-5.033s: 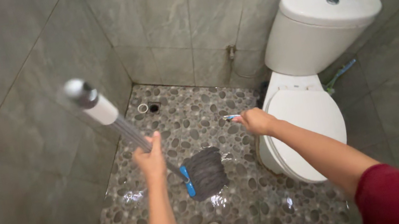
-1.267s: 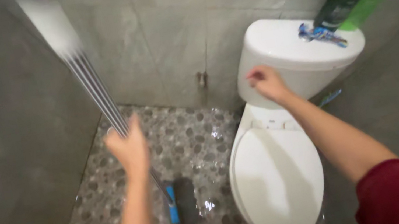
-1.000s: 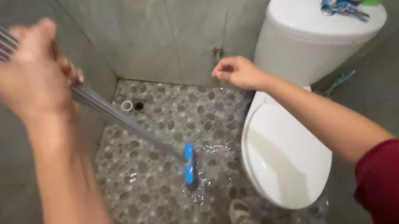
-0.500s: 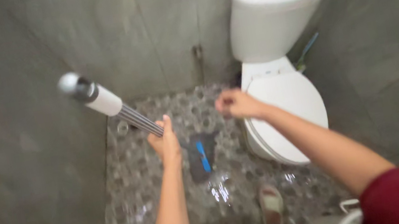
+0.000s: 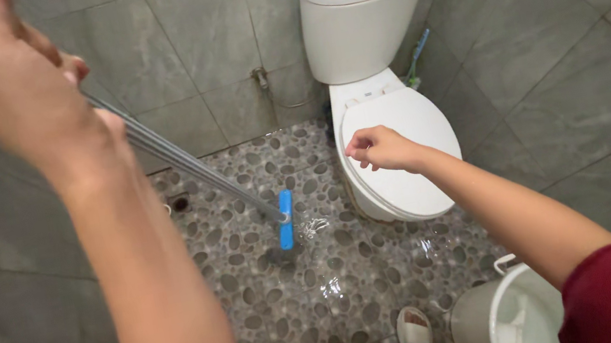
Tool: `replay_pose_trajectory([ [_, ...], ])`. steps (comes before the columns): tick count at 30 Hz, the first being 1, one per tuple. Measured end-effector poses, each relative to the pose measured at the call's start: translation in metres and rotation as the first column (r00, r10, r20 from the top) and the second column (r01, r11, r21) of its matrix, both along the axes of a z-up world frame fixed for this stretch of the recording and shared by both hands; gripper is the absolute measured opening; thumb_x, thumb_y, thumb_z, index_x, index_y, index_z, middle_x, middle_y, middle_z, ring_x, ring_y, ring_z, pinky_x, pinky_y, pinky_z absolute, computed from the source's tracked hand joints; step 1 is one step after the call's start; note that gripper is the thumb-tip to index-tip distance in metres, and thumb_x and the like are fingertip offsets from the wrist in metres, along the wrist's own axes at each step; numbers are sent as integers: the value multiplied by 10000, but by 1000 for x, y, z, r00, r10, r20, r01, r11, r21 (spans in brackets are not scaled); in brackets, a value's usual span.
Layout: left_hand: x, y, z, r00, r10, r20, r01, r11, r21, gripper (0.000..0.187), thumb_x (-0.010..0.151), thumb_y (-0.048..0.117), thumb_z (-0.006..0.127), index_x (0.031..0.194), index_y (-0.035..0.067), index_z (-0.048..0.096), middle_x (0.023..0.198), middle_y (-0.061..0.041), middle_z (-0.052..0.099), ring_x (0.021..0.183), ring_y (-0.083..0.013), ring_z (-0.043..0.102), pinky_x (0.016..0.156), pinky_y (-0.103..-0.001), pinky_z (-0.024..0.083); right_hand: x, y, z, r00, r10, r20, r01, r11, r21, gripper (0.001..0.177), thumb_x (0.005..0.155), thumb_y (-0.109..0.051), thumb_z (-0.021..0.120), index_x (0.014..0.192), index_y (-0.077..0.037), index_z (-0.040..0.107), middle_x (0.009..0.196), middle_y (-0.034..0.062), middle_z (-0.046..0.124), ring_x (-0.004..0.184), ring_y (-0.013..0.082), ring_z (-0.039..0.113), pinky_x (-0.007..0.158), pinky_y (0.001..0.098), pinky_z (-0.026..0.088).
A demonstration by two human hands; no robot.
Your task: The person cleans the bathroom floor using a squeegee and a mop, removes and replaces a floor drain cover, washes their hands under a faucet, and opens the bathroom door.
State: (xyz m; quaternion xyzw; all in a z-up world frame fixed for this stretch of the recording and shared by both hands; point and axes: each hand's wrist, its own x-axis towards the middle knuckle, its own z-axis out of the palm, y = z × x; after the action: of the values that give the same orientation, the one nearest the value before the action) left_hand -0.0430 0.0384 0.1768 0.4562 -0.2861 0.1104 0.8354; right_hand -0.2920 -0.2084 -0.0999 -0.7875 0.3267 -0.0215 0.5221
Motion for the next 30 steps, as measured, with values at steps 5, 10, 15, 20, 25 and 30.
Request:
replay_pose_trajectory([
  [5, -12, -34, -140, 951, 233, 202, -267, 950, 161, 465, 1114, 170, 649, 702, 98, 447, 654, 6, 426, 538, -98, 377, 550, -286, 231, -17, -6, -23, 1000, 4, -7, -4, 1000, 8, 160, 934, -175, 640, 1020, -64, 715, 888, 37, 703, 775, 139, 689, 621, 310, 561],
  [10, -43, -46, -362, 999, 52, -4, -46, 921, 388, 247, 1038, 204, 651, 1032, -43, 659, 998, -68, 703, 943, -184, 628, 909, -408, 475, -36, -13, -44, 997, 17, -76, -21, 998, -52, 192, 940, -211, 654, 1025, -66, 745, 841, 77, 737, 732, 149, 701, 635, 298, 568],
  [15, 27, -61, -295, 903, 419, -92, -354, 849, 392, 306, 943, 173, 797, 877, -48, 595, 848, -90, 655, 764, -194, 614, 703, -391, 509, -65, -18, -34, 996, -12, -85, 14, 1000, 27, 188, 923, -194, 641, 1023, -53, 714, 895, 41, 720, 750, 146, 692, 625, 322, 572],
  [20, 24, -57, -110, 931, 362, 33, -359, 900, 247, 252, 944, 67, 782, 757, 15, 621, 732, -34, 638, 648, -167, 572, 602, -377, 470, -58, -17, -11, 997, -20, -70, 20, 1000, 7, 186, 925, -198, 647, 1016, -52, 718, 899, 35, 716, 751, 140, 694, 633, 315, 568],
  [25, -7, -61, -79, 953, 182, -243, -88, 932, 352, 225, 895, 100, 746, 762, 38, 576, 654, -46, 581, 481, -135, 541, 420, -309, 471, -27, -12, 11, 998, -18, 57, 16, 999, 36, 163, 927, -183, 656, 1023, -64, 712, 880, 25, 715, 759, 140, 679, 649, 331, 560],
  [30, -48, -77, -231, 997, 5, -75, 48, 728, 684, 296, 825, 194, 831, 972, 28, 635, 845, -90, 680, 781, -198, 630, 735, -373, 532, 15, 15, 40, 927, 90, 364, -19, 981, -193, 283, 878, -184, 756, 1132, -83, 681, 946, 29, 687, 887, 136, 634, 790, 312, 543],
])
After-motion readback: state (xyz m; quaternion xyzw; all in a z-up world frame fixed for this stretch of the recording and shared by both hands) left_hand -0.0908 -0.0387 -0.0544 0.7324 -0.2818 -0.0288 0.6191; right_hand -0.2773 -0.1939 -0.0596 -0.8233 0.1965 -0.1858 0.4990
